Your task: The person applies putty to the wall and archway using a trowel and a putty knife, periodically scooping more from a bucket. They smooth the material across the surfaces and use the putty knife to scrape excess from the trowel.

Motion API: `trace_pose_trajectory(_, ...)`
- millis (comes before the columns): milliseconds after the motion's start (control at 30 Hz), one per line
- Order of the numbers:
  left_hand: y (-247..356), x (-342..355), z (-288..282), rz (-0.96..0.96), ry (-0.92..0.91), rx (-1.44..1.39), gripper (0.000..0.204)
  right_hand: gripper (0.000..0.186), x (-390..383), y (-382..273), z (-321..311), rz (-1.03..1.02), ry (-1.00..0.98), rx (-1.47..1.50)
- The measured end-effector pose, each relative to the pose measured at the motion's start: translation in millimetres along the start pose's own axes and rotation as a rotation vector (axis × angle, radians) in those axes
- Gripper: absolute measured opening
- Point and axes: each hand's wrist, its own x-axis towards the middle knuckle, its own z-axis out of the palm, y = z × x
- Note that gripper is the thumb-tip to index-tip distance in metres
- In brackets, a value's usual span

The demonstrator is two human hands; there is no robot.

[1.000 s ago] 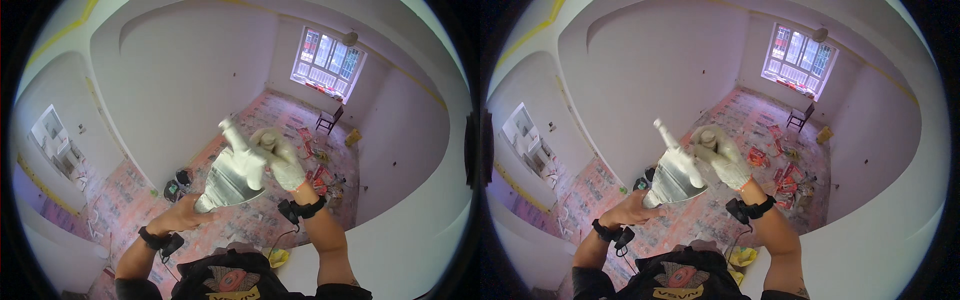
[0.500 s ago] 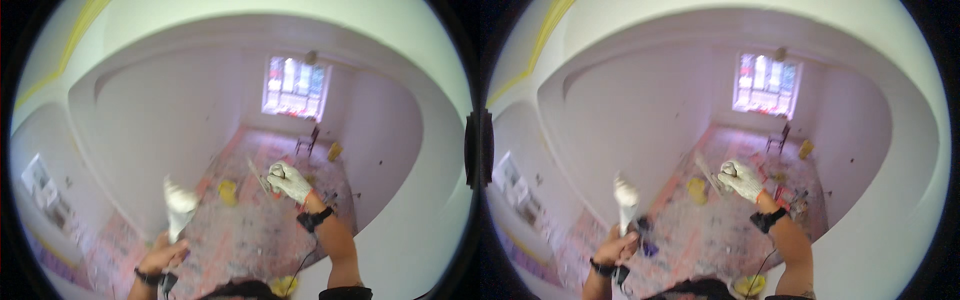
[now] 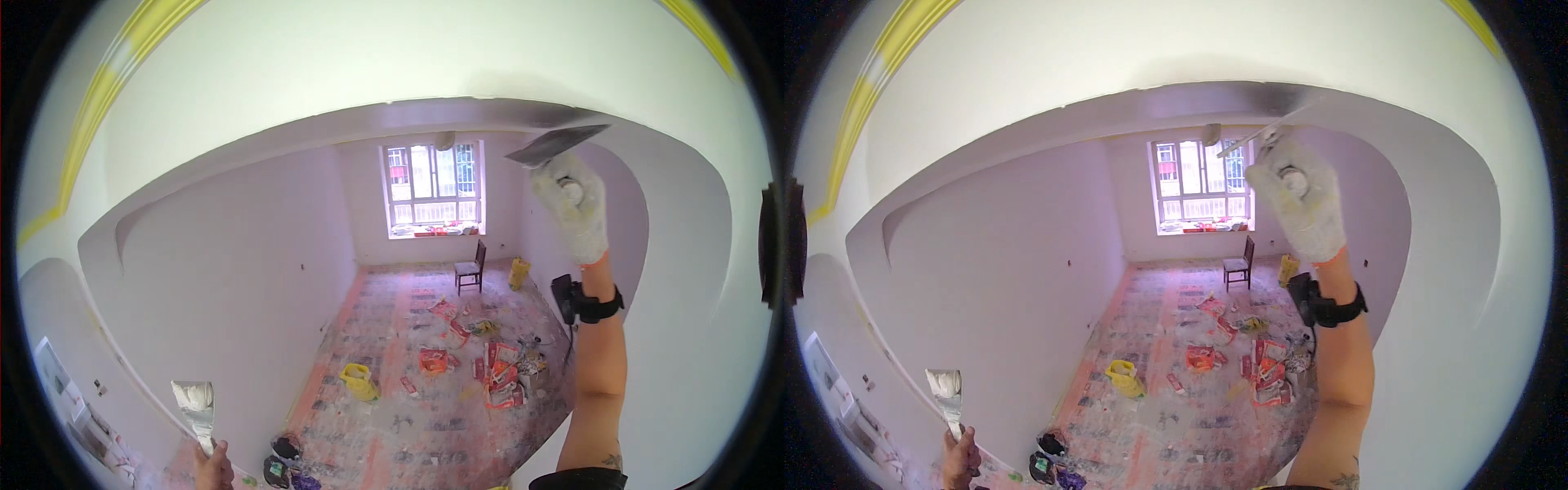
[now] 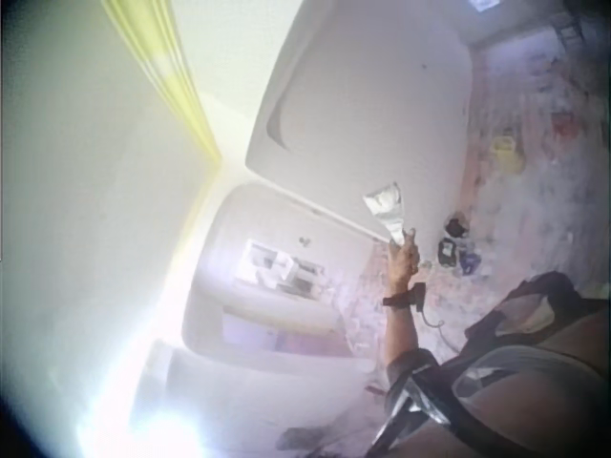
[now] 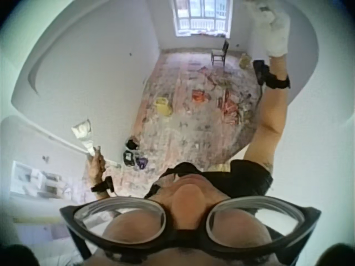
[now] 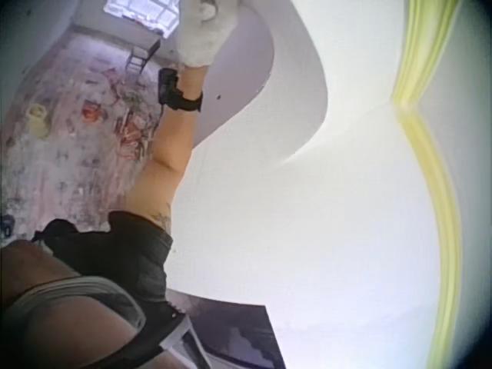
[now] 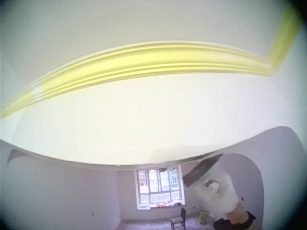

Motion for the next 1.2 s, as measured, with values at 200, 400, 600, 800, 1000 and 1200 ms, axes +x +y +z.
trace_pose_trajectory(200,-74.2,21.6,-38.5,-0.031,0.227,-0.08,0.017,0.02,22.3,10.1,43.9,-0.156,0.018,-0.1)
trace_pose_trajectory(400,-137.4,-24.1,-68.1,-0.071,0.422,-0.165,0.021,0.026,36.2,-18.6,225.2,-0.591,0.009,-0.173)
trace_pose_trajectory(600,-174.0,-113.1,-68.0,-0.197,0.633,-0.173,0.025,0.026,52.2,-51.3,417.9,-0.703,0.115,0.057)
trace_pose_trajectory(800,-151.1,-202.5,-39.0,-0.545,0.968,-0.193,0.049,0.032,52.2,-96.6,573.6,-0.614,0.095,-0.017)
trace_pose_trajectory(1000,-175.4,-261.9,-30.6,-0.693,1.146,-0.237,0.053,0.031,46.5,-123.4,649.8,-0.53,-0.081,-0.045)
trace_pose_trajectory(1200,-179.6,-268.8,-32.1,-0.594,1.14,-0.273,0.051,0.023,34.5,-109.5,641.6,-0.569,-0.048,0.165)
